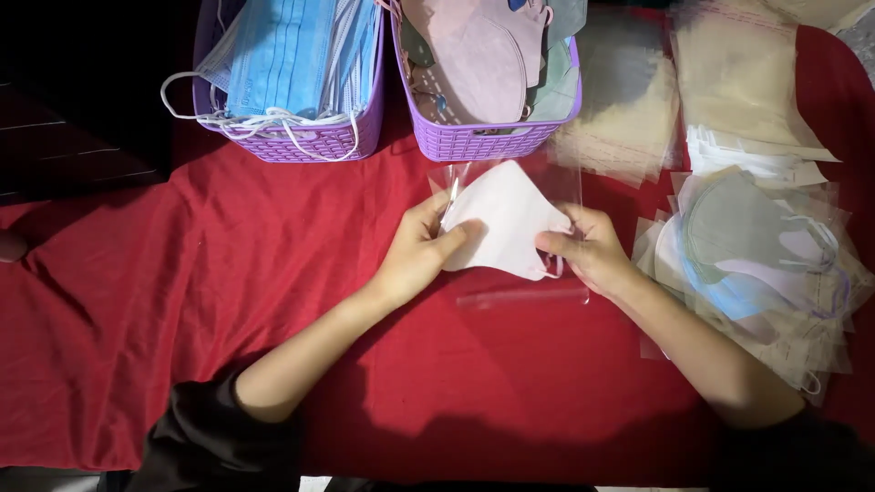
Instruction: The person places various colored fabric face masks into individual transparent plastic bags by hand on a red surface.
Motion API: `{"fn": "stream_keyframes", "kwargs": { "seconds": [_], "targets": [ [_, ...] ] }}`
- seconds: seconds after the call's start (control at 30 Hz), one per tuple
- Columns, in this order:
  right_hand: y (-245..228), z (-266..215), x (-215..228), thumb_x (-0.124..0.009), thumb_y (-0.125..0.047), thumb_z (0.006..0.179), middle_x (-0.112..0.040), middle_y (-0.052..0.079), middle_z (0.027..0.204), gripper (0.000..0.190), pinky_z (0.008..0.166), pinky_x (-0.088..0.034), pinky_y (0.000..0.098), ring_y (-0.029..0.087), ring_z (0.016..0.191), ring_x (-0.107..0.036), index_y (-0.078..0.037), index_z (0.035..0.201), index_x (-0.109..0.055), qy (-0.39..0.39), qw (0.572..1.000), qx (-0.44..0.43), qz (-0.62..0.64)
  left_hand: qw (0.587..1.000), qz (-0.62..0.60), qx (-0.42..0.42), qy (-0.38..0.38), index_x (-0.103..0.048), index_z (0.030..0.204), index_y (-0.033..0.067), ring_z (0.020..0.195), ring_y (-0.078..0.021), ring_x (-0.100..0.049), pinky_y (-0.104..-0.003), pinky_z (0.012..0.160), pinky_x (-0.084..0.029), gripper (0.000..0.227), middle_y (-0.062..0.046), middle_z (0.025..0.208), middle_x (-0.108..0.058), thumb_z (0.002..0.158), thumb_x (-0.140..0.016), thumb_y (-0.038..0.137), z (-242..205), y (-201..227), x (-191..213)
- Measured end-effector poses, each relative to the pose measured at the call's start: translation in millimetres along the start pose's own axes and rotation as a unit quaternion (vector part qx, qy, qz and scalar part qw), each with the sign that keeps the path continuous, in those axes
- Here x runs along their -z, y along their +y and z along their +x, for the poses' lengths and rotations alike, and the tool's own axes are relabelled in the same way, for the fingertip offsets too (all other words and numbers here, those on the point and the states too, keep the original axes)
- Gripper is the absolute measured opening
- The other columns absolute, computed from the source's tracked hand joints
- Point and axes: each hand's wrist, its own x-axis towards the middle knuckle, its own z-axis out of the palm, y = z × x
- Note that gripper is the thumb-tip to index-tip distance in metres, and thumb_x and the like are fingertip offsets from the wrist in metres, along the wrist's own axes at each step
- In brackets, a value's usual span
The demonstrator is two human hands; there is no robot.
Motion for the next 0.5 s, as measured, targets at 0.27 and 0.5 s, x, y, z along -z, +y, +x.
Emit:
{"fn": "stream_keyframes", "kwargs": {
  "seconds": [0.27,0.5],
  "targets": [
    [-35.1,-0.7,-22.4,-0.066,0.005,0.092,-0.062,0.007,0.092,0.046,0.071,-0.061,0.0264,0.01,0.082,-0.065,-0.003,0.136,-0.057,0.064,0.997,0.001,-0.04,0.987,-0.076,-0.073,0.117,-0.059,0.134,0.0041,0.112,-0.0286,-0.07,-0.044,0.1,-0.056,0.03,-0.021,0.124,-0.071,0.105,-0.052,0.011,6.1,20.5,7.6],
    [-1.0,0.3,-7.7,-0.063,-0.006,0.093,-0.064,0.013,0.086,0.03,0.066,-0.066,0.0386,0.018,0.078,-0.07,0.005,0.121,-0.069,0.034,0.995,-0.082,0.036,0.971,-0.201,-0.031,0.126,-0.058,0.133,0.0002,0.112,-0.0373,-0.07,-0.051,0.097,-0.059,0.032,-0.028,0.127,-0.068,0.103,-0.052,0.009,-3.6,28.7,-6.4]
  ]
}}
